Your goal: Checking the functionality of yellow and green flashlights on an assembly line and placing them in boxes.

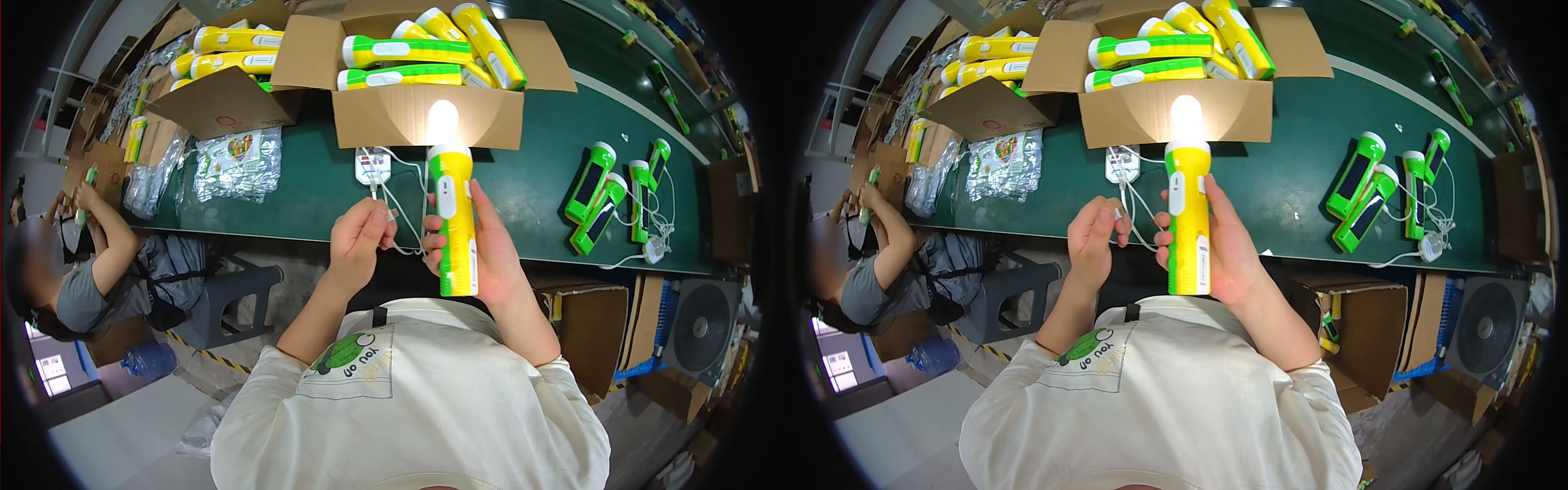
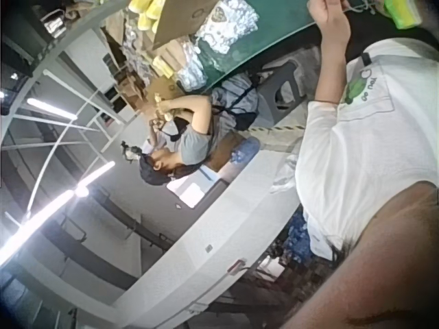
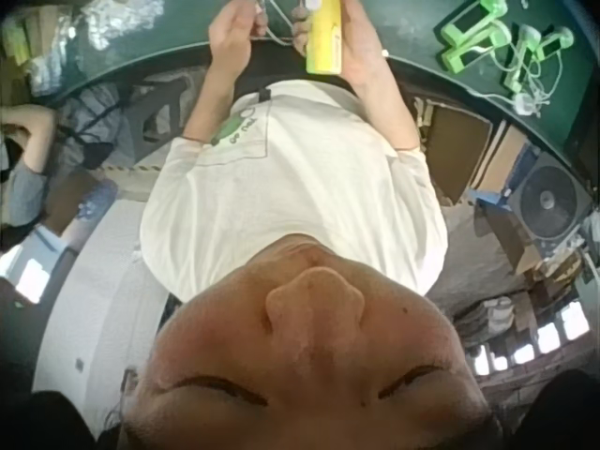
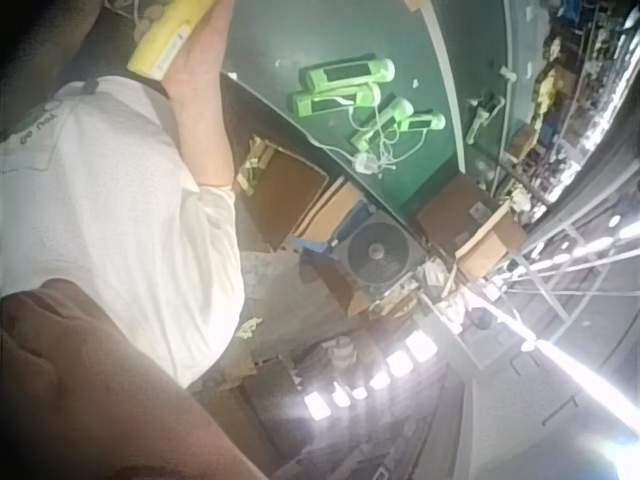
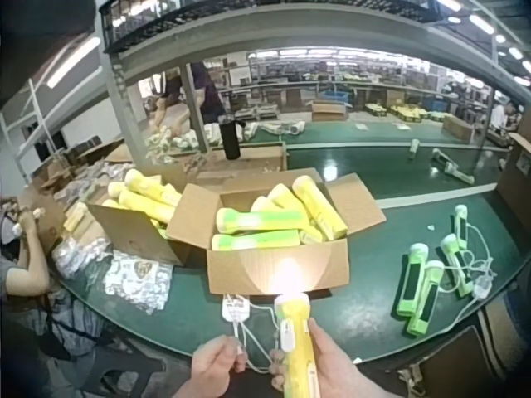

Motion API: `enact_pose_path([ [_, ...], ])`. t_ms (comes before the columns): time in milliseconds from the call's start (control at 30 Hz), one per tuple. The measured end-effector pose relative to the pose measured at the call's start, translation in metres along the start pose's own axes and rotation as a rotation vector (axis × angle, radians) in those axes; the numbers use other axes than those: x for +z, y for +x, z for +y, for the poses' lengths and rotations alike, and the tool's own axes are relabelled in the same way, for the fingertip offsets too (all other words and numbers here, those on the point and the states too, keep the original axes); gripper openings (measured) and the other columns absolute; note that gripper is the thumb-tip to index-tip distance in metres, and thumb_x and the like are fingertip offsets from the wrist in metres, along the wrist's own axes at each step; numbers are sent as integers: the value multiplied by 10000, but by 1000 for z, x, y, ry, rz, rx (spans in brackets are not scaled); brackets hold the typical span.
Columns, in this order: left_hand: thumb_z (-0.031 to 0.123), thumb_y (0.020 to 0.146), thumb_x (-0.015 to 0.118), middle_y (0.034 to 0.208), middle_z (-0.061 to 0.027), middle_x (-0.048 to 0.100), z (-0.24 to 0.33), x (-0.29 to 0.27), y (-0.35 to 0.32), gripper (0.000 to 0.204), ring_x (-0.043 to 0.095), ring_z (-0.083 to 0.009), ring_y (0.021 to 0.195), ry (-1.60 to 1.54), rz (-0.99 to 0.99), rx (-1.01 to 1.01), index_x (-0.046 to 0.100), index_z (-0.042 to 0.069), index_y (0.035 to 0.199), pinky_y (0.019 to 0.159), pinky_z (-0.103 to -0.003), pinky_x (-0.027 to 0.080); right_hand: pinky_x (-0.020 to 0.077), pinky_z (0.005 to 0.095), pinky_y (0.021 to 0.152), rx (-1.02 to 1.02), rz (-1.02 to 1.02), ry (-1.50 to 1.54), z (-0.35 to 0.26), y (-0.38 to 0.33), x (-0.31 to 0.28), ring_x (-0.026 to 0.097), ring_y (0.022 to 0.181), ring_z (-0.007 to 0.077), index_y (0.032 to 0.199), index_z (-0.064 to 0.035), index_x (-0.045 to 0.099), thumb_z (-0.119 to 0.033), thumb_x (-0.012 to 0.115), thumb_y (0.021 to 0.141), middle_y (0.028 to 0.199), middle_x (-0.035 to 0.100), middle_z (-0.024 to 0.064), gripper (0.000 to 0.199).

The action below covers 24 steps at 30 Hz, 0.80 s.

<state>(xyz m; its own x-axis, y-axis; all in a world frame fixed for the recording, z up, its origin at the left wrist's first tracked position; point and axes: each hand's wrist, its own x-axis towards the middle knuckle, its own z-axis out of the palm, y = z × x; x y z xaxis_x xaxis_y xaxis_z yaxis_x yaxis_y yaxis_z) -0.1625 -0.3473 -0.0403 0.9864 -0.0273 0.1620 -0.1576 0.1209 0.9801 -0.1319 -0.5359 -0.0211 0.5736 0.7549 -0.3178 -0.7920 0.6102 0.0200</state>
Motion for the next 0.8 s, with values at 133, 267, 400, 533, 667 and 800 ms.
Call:
enact_pose_path([
  [133,244,946,476,725,-11,534,-10,3,-4,218,504,-73,623,-21,12,-82,531,45,878,564,-209,431,435,300,561,87,-62,111,-5,6,-5,476,622,142,1082,-88,494,-583,442,864,776,497,21,543],
  [267,204,955,464,687,-15,512,-9,12,5,211,487,-81,597,-6,-117,-47,530,23,868,540,-221,415,436,256,566,46,25,206,-12,-5,-5,473,623,113,977,-69,575,-549,484,864,751,491,-3,501],
  [400,220,965,444,627,-19,482,4,11,1,268,454,-85,567,87,-95,17,500,14,802,517,-239,386,432,248,575,95,-4,222,-8,0,-2,472,636,110,978,-53,574,-551,474,874,749,483,-7,518],
  [533,219,969,436,601,-22,465,3,13,-1,282,435,-95,551,72,-94,33,488,11,786,512,-248,377,432,240,580,83,-58,203,-9,2,0,472,638,100,968,-46,569,-555,480,873,739,473,-7,526],
  [667,218,968,439,589,-27,456,5,16,-1,291,432,-103,545,61,-97,33,477,13,766,514,-253,378,433,236,586,81,-64,237,-11,-1,4,470,640,91,956,-39,565,-553,487,871,736,471,-9,527],
  [800,213,960,453,596,-35,475,7,17,1,286,453,-112,538,86,-133,27,475,15,754,504,-264,382,437,238,593,46,-37,253,-11,-4,5,471,639,91,955,-43,563,-542,498,869,742,476,-13,511],
])
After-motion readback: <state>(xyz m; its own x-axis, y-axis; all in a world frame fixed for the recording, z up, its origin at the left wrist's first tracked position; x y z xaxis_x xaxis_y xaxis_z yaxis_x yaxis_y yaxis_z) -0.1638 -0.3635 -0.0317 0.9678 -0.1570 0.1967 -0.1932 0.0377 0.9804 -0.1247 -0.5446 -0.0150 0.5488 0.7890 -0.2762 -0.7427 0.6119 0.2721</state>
